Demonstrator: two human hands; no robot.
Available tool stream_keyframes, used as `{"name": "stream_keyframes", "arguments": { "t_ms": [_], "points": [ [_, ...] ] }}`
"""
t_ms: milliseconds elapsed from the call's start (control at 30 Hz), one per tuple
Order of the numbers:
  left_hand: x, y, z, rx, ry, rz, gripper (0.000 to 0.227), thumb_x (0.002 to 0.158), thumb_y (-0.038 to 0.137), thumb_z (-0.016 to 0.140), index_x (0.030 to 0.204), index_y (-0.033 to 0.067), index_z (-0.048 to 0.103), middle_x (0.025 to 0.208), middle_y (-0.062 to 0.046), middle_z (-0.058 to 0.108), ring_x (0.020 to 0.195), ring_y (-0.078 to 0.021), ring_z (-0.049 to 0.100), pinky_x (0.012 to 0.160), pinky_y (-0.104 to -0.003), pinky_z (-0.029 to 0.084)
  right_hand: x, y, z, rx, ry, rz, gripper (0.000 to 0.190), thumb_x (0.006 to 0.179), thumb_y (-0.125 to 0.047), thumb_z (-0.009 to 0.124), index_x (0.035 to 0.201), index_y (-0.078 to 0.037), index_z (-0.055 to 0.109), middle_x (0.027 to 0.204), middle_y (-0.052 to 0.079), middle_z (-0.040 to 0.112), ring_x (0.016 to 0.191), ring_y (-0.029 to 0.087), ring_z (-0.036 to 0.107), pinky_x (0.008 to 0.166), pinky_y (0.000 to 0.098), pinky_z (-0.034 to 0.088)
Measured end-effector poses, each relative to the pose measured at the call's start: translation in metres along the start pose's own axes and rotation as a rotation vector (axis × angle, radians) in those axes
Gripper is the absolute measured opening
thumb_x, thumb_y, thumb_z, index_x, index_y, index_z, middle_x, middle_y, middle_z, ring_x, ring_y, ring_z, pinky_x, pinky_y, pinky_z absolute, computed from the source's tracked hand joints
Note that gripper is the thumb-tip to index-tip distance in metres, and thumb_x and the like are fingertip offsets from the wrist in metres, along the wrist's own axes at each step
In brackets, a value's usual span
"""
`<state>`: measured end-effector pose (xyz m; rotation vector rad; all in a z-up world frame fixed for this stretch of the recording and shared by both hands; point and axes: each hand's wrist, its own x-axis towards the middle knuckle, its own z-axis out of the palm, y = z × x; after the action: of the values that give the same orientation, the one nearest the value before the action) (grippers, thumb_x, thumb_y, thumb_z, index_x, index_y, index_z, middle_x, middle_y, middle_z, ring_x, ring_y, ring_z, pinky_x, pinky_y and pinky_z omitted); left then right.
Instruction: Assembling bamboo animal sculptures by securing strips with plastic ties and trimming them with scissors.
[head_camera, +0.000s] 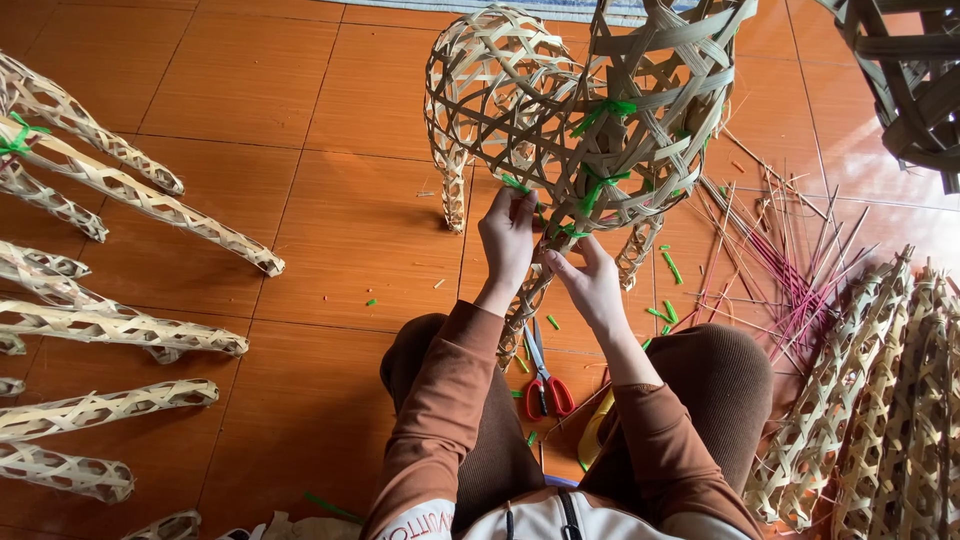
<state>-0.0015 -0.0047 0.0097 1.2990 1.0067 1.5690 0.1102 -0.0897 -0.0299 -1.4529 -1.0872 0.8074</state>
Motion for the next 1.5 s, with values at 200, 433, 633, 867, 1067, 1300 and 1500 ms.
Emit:
{"name": "stream_keyframes", "arguments": {
  "t_ms": [200, 433, 633, 867, 1067, 1300, 1500],
  "points": [
    [-0.004, 0.023, -0.008, 0.051, -0.056, 0.101, 0.005, 0.09, 0.008, 0.074, 0.087, 0.0059, 0.071, 0.077, -0.014, 0.072, 0.076, -0.0207, 0.073, 0.063, -0.028, 0.058, -0.022, -0.069, -0.009, -0.408, 0.021, -0.016, 0.054, 0.09, -0.042, 0.073, 0.123, 0.0, 0.062, 0.104, 0.022, 0.071, 0.099, 0.046, 0.066, 0.079, 0.0592, 0.052],
    [0.0, -0.003, -0.01, -0.226, -0.237, -0.029, 0.008, 0.092, 0.013, 0.073, 0.099, 0.0075, 0.072, 0.087, -0.01, 0.073, 0.086, -0.0129, 0.069, 0.078, -0.029, 0.057, -0.045, -0.083, -0.032, -0.419, 0.104, -0.028, 0.016, 0.087, -0.018, 0.074, 0.102, -0.013, 0.074, 0.065, 0.003, 0.066, 0.055, 0.017, 0.06, 0.053, 0.0312, 0.049],
    [0.007, -0.004, -0.018, -0.261, -0.296, 0.022, 0.012, 0.094, 0.009, 0.07, 0.106, 0.0057, 0.069, 0.09, -0.012, 0.068, 0.091, -0.0184, 0.066, 0.08, -0.034, 0.059, -0.048, -0.103, -0.036, -0.16, 0.173, -0.218, 0.009, 0.087, 0.0, 0.071, 0.095, -0.004, 0.073, 0.065, 0.011, 0.065, 0.058, 0.015, 0.062, 0.058, 0.0279, 0.051],
    [0.015, -0.003, -0.032, -0.24, -0.438, -0.03, 0.013, 0.092, 0.005, 0.07, 0.105, 0.0032, 0.07, 0.095, -0.016, 0.07, 0.097, -0.0223, 0.068, 0.081, -0.036, 0.061, -0.036, -0.093, -0.039, -0.066, 0.196, -0.257, 0.009, 0.091, 0.002, 0.072, 0.1, 0.0, 0.071, 0.075, 0.012, 0.066, 0.07, 0.011, 0.059, 0.065, 0.0274, 0.051],
    [0.013, 0.02, -0.034, -0.018, -0.401, 0.192, 0.011, 0.092, 0.001, 0.065, 0.101, 0.0034, 0.071, 0.089, -0.016, 0.068, 0.088, -0.028, 0.07, 0.073, -0.039, 0.062, -0.035, -0.095, -0.039, -0.139, 0.204, -0.288, 0.009, 0.092, 0.005, 0.071, 0.1, 0.003, 0.07, 0.073, 0.014, 0.063, 0.066, 0.014, 0.058, 0.064, 0.0288, 0.048],
    [0.009, 0.034, -0.028, 0.062, -0.469, 0.315, 0.015, 0.093, -0.002, 0.061, 0.101, 0.0045, 0.071, 0.085, -0.016, 0.065, 0.083, -0.0286, 0.068, 0.073, -0.039, 0.061, -0.027, -0.088, -0.039, -0.226, 0.225, -0.347, 0.01, 0.092, 0.007, 0.072, 0.101, 0.003, 0.071, 0.073, 0.016, 0.062, 0.066, 0.015, 0.059, 0.062, 0.0293, 0.048],
    [0.007, 0.019, -0.017, 0.124, -0.358, 0.312, 0.014, 0.089, 0.003, 0.066, 0.098, 0.0114, 0.073, 0.08, -0.01, 0.064, 0.081, -0.0275, 0.069, 0.073, -0.038, 0.058, -0.02, -0.099, -0.026, -0.355, 0.209, -0.523, 0.016, 0.089, 0.011, 0.072, 0.101, 0.0, 0.073, 0.08, 0.017, 0.061, 0.068, 0.019, 0.06, 0.064, 0.0332, 0.05]
  ]
}}
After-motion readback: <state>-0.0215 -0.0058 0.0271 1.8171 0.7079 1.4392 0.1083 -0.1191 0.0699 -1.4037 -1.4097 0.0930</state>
